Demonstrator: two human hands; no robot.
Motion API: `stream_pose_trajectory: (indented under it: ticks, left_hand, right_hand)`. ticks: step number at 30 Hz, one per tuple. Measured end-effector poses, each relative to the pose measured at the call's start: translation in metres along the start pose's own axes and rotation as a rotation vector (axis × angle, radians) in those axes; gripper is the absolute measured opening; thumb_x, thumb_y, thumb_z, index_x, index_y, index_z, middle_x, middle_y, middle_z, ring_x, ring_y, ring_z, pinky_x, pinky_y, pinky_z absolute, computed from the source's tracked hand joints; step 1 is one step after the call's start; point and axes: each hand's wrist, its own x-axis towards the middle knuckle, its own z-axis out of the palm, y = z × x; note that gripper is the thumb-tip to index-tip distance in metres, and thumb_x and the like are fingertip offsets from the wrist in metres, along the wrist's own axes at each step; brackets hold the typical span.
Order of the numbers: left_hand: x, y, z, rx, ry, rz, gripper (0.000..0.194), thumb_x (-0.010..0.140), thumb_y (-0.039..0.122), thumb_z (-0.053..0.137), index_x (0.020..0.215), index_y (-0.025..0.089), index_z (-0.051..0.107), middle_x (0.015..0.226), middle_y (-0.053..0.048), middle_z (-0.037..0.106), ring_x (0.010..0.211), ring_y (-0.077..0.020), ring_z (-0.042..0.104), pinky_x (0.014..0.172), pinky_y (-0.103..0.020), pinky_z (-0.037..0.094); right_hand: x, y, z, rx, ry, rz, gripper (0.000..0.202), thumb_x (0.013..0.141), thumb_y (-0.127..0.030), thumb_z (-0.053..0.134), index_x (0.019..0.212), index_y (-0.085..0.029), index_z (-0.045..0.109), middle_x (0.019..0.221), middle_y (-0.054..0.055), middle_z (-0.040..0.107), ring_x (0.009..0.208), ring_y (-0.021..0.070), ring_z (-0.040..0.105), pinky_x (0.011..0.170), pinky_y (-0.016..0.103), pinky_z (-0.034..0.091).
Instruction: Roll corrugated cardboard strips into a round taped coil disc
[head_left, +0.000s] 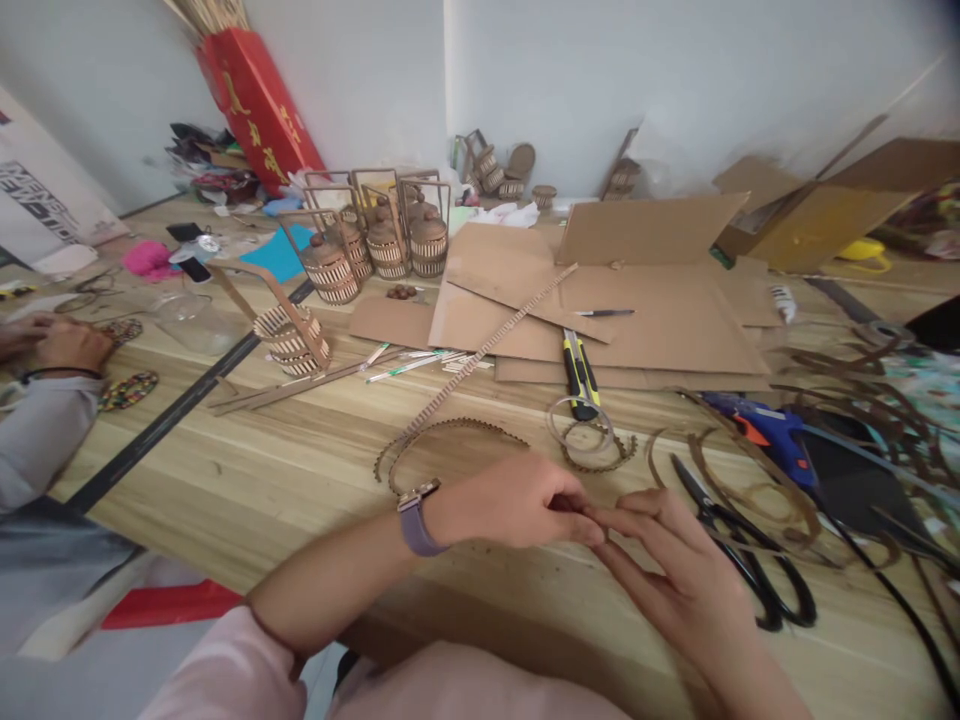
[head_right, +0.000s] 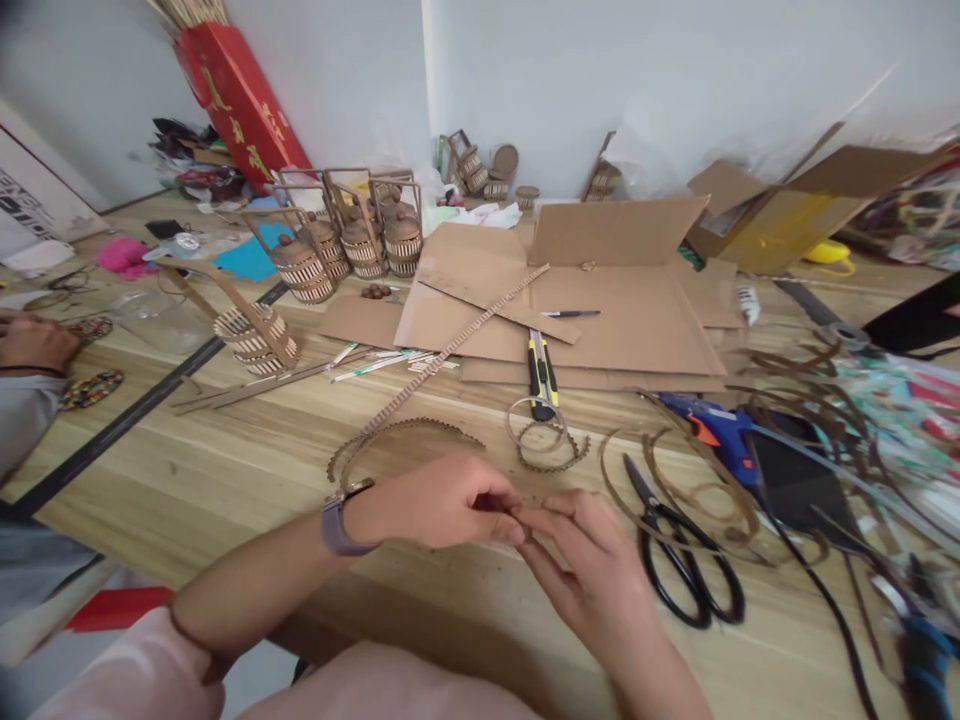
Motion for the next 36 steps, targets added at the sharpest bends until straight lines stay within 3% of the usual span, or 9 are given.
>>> stream_pose_trajectory:
  ticks: [4, 9, 15, 19, 24, 27, 30, 36]
  left_hand:
    - [0.001, -0.001, 0.001, 0.039, 0.006, -0.022, 0.017, 0.085, 0.034, 0.069, 0.085, 0.017, 0.073, 0.072, 0.002, 0.067, 0.065, -0.011, 0.056, 0.055, -0.02, 0.035]
    - [0.002, -0.006, -0.004, -0.245, -0.144, 0.022, 0.023, 0.08, 0.037, 0.076, 0.093, 0.019, 0.072, 0.081, 0.003, 0.069, 0.073, -0.0109, 0.06, 0.063, -0.017, 0.041]
    - [0.004, -0.011, 0.001, -0.432, -0.201, 0.101, 0.018, 0.083, 0.028, 0.074, 0.098, 0.018, 0.072, 0.086, 0.003, 0.069, 0.08, -0.0111, 0.06, 0.071, -0.017, 0.044]
    - [0.003, -0.009, -0.001, -0.362, -0.198, 0.119, 0.018, 0.084, 0.031, 0.072, 0.097, 0.019, 0.072, 0.084, 0.004, 0.068, 0.077, -0.0109, 0.058, 0.07, -0.017, 0.043]
    - [0.001, -0.003, -0.003, -0.066, -0.048, 0.008, 0.023, 0.086, 0.036, 0.069, 0.094, 0.014, 0.074, 0.076, 0.001, 0.067, 0.068, -0.0113, 0.055, 0.058, -0.02, 0.037]
    - [0.002, -0.002, -0.001, 0.026, -0.038, -0.018, 0.018, 0.086, 0.03, 0.068, 0.092, 0.015, 0.074, 0.078, 0.0, 0.069, 0.068, -0.0116, 0.058, 0.057, -0.02, 0.036]
    - [0.003, -0.004, -0.002, 0.015, -0.096, 0.002, 0.018, 0.086, 0.034, 0.069, 0.091, 0.017, 0.074, 0.076, 0.002, 0.068, 0.068, -0.0111, 0.058, 0.057, -0.019, 0.037]
    - [0.004, -0.01, -0.006, -0.17, -0.214, 0.103, 0.017, 0.084, 0.032, 0.072, 0.095, 0.019, 0.071, 0.081, 0.004, 0.068, 0.073, -0.0103, 0.059, 0.065, -0.017, 0.042]
  right_hand:
    - [-0.001, -0.001, 0.001, -0.074, -0.016, -0.051, 0.011, 0.088, -0.019, 0.065, 0.096, -0.022, 0.072, 0.077, 0.003, 0.065, 0.067, 0.0147, 0.061, 0.06, 0.027, 0.051]
    - [0.002, -0.006, -0.007, 0.121, -0.026, 0.034, 0.011, 0.086, -0.017, 0.067, 0.09, -0.026, 0.07, 0.073, 0.001, 0.064, 0.065, 0.0154, 0.063, 0.054, 0.026, 0.053]
    - [0.004, -0.01, -0.007, 0.323, 0.031, 0.119, 0.001, 0.085, -0.026, 0.072, 0.085, -0.026, 0.071, 0.067, 0.0, 0.062, 0.06, 0.0145, 0.062, 0.051, 0.025, 0.052]
    - [0.009, -0.011, -0.007, 0.322, 0.025, 0.123, 0.008, 0.086, -0.032, 0.071, 0.081, -0.026, 0.071, 0.065, 0.0, 0.061, 0.059, 0.014, 0.061, 0.05, 0.024, 0.051]
    - [0.004, -0.003, -0.003, 0.024, -0.032, 0.009, 0.009, 0.088, -0.023, 0.066, 0.095, -0.025, 0.072, 0.075, 0.003, 0.066, 0.066, 0.0156, 0.065, 0.056, 0.026, 0.052]
    - [0.001, 0.0, 0.0, -0.08, -0.051, -0.072, 0.01, 0.088, -0.019, 0.066, 0.096, -0.023, 0.071, 0.078, 0.004, 0.067, 0.067, 0.0156, 0.064, 0.059, 0.028, 0.052]
    - [0.002, -0.002, -0.003, -0.028, -0.08, -0.074, 0.006, 0.087, -0.019, 0.065, 0.089, -0.023, 0.07, 0.075, 0.003, 0.067, 0.064, 0.0149, 0.063, 0.056, 0.027, 0.051]
    - [0.006, -0.006, -0.01, 0.237, -0.074, 0.055, 0.007, 0.082, -0.019, 0.073, 0.086, -0.025, 0.072, 0.07, 0.002, 0.066, 0.063, 0.0155, 0.065, 0.054, 0.025, 0.054]
